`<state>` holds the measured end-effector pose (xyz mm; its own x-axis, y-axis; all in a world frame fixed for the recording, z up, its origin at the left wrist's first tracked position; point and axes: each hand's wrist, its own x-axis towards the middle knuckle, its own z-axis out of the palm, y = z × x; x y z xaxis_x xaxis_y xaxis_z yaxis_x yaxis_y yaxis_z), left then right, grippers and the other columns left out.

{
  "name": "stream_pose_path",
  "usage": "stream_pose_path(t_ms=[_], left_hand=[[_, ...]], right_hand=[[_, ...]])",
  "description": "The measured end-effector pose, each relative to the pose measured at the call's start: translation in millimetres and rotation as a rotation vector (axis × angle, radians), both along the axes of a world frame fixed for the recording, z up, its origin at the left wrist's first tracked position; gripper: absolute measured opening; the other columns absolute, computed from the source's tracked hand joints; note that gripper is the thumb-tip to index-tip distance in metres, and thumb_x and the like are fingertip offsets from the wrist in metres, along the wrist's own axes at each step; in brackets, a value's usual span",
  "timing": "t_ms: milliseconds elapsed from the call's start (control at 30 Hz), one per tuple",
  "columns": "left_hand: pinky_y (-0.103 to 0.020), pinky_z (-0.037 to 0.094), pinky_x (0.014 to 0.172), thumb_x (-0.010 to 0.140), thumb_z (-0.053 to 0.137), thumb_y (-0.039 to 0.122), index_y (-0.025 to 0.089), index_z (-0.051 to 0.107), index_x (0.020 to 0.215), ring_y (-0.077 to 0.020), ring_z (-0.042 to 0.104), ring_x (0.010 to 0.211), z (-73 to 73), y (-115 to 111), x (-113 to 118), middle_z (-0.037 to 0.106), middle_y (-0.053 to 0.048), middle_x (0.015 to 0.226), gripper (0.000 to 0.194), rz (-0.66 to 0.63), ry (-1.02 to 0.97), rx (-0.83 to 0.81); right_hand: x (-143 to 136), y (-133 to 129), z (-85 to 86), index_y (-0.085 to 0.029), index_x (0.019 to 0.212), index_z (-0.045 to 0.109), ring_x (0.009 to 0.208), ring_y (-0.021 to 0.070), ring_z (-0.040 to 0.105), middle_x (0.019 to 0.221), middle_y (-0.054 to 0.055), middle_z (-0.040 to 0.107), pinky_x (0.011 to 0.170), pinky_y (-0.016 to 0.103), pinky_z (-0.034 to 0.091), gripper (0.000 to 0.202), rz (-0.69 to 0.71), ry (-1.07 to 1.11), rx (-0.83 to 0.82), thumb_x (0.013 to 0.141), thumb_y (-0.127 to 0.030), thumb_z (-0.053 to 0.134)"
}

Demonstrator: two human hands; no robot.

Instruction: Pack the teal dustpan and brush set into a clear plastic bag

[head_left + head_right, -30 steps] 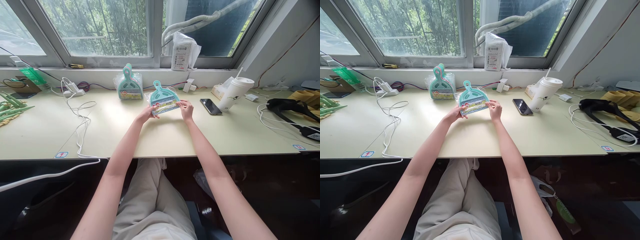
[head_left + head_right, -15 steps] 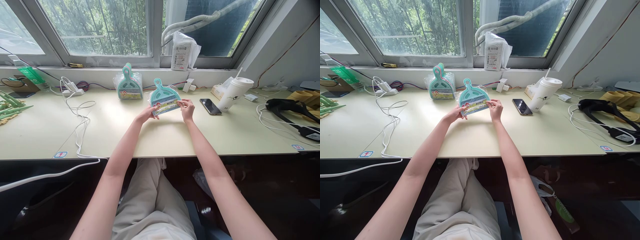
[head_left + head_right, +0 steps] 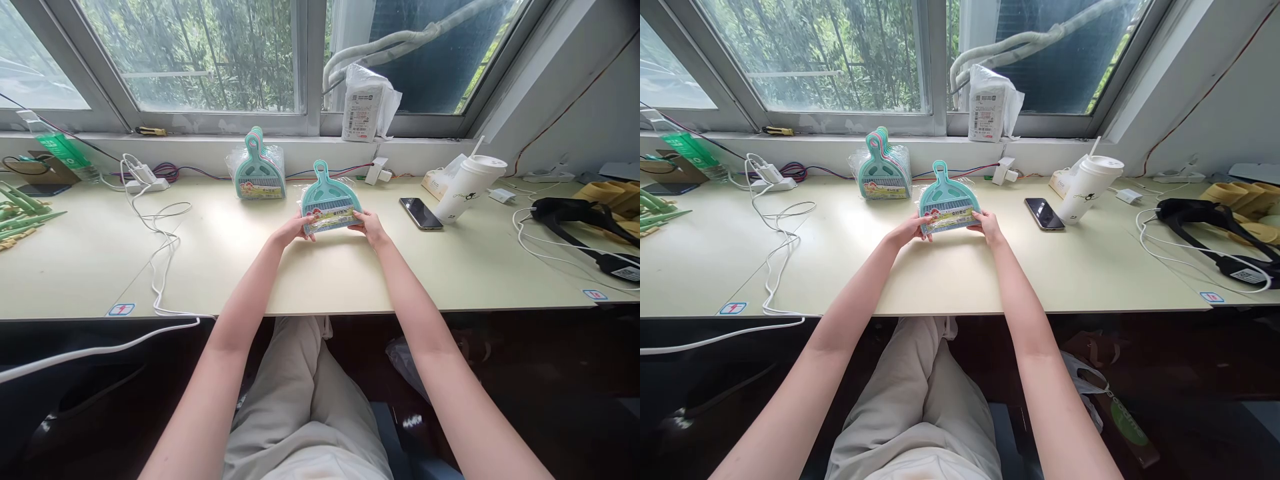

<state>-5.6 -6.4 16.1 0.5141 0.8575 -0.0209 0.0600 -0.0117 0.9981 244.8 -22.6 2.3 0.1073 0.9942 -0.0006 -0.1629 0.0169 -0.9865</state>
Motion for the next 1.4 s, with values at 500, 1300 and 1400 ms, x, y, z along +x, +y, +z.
stream_pose_path(t_ms=[500,1300,1400], left_hand=[[-0.030,0.055,0.082,0.069,0.077,0.035,0.032,0.051,0.135,-0.0206,0.063,0.107,15.1,-24.5,19.3,0.053,-0.009,0.137,0.071,0.084,0.061,0.491],[-0.023,0.055,0.061,0.086,0.055,0.052,0.017,0.073,0.091,-0.0192,0.068,0.091,3.0,-6.5,21.7,0.068,-0.010,0.112,0.040,0.345,0.056,0.362],[-0.023,0.054,0.058,0.089,0.052,0.053,0.021,0.069,0.103,-0.0119,0.067,0.066,4.3,-13.9,26.7,0.067,-0.006,0.114,0.038,0.420,0.031,0.369]], right_hand=[[2.5,3.5,-2.2,-0.017,0.089,0.065,0.067,0.0104,0.069,0.078,0.001,0.073,0.068,0.024,0.061,0.007,-0.174,0.201,-0.005,0.088,-0.018,0.058],[-9.4,-4.1,1.8,-0.017,0.088,0.066,0.068,0.0109,0.069,0.081,0.002,0.073,0.065,0.023,0.061,0.007,-0.086,0.139,0.093,0.086,-0.023,0.065],[-11.2,-3.9,2.2,-0.018,0.091,0.067,0.069,0.0108,0.069,0.084,0.002,0.073,0.066,0.023,0.061,0.010,-0.062,0.127,0.103,0.085,-0.026,0.068]])
